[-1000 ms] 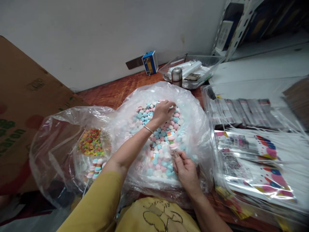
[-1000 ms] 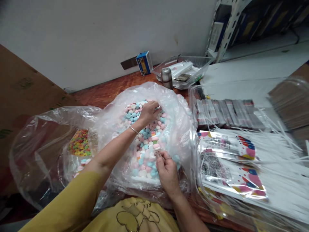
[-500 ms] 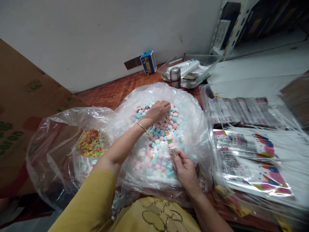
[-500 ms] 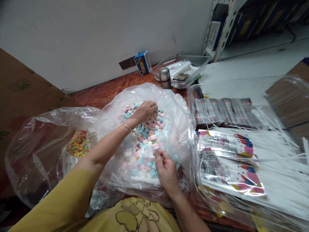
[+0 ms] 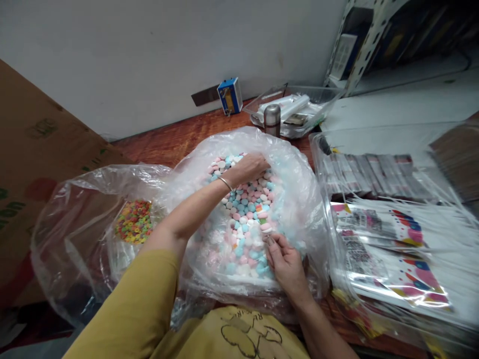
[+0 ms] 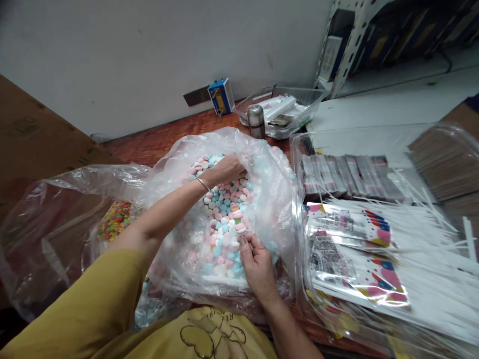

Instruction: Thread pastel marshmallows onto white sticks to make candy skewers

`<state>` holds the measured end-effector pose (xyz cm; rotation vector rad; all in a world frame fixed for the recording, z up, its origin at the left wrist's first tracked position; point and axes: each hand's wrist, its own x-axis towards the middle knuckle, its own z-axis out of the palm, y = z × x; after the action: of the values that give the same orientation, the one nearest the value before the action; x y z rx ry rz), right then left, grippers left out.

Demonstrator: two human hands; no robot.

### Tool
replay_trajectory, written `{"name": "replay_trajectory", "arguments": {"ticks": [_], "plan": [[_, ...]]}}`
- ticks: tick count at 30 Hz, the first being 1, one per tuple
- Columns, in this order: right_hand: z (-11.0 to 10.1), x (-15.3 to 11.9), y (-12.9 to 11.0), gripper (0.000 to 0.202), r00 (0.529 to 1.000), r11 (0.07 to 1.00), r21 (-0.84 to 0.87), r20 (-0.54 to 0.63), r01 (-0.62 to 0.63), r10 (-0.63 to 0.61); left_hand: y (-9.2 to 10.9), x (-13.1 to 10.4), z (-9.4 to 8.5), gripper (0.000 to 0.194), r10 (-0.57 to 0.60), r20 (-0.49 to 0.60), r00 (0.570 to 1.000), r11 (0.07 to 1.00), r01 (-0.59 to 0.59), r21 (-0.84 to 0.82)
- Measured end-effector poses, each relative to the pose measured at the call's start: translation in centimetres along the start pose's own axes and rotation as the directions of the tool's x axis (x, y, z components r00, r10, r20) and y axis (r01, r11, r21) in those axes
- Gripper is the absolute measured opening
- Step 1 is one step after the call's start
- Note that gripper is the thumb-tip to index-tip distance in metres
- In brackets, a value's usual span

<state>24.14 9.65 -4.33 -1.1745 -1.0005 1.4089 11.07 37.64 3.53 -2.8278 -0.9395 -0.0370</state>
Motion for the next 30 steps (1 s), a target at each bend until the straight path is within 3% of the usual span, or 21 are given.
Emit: {"name": "replay_trajectory", "arguments": {"ticks": [4,9,11,13,15,17,25,27,30], "plan": [[-0.1,-0.1,-0.1,0.043,0.999,0.999,0.013,0.013,-0.042,0.042,0.7,-1.8,-0.9,0.021,-0.09,-0.085,0.992,0.992,0.082,-0.094],[-0.1,-0.1,-0.2,0.042,0.999,0.998,0.039,0.012,-0.047,0.047,4.2,-7.7,-2.6,0.022,-0.216,-0.216,0.952,0.976,0.205,-0.074],[-0.1,-0.1,-0.3,0.042,0.999,0.997,0.055,0.008,-0.048,0.048,6.1,-10.6,-2.4,0.022,-0.233,-0.136,0.963,0.972,0.234,-0.011],[0.0,-0.1,-0.4,0.042,0.999,0.997,0.061,0.003,-0.051,0.051,7.6,-13.2,-1.7,0.019,-0.237,0.011,0.972,0.972,0.237,0.007],[-0.1,-0.2,-0.4,0.044,0.998,0.997,0.054,0.006,-0.056,0.056,8.5,-15.2,-1.0,0.015,-0.274,0.125,0.954,0.96,0.28,-0.031],[-0.2,-0.1,-0.4,0.045,0.998,0.997,0.051,0.014,-0.059,0.058,8.7,-16.5,-0.6,0.011,-0.335,0.165,0.928,0.93,0.354,-0.101],[-0.2,0.0,-0.2,0.045,0.999,0.998,0.042,0.02,-0.044,0.043,7.3,-17.6,-1.9,0.011,-0.531,0.1,0.842,0.721,0.51,-0.468],[-0.2,-0.1,-0.3,0.043,0.999,0.998,0.04,0.022,-0.042,0.041,7.3,-17.3,-2.0,0.013,-0.554,0.072,0.83,0.705,0.513,-0.489],[-0.1,-0.1,-0.5,0.042,1.0,1.0,0.02,0.021,-0.014,0.014,7.8,-16.7,-1.7,0.011,-0.519,0.07,0.852,0.746,0.492,-0.448]]}}
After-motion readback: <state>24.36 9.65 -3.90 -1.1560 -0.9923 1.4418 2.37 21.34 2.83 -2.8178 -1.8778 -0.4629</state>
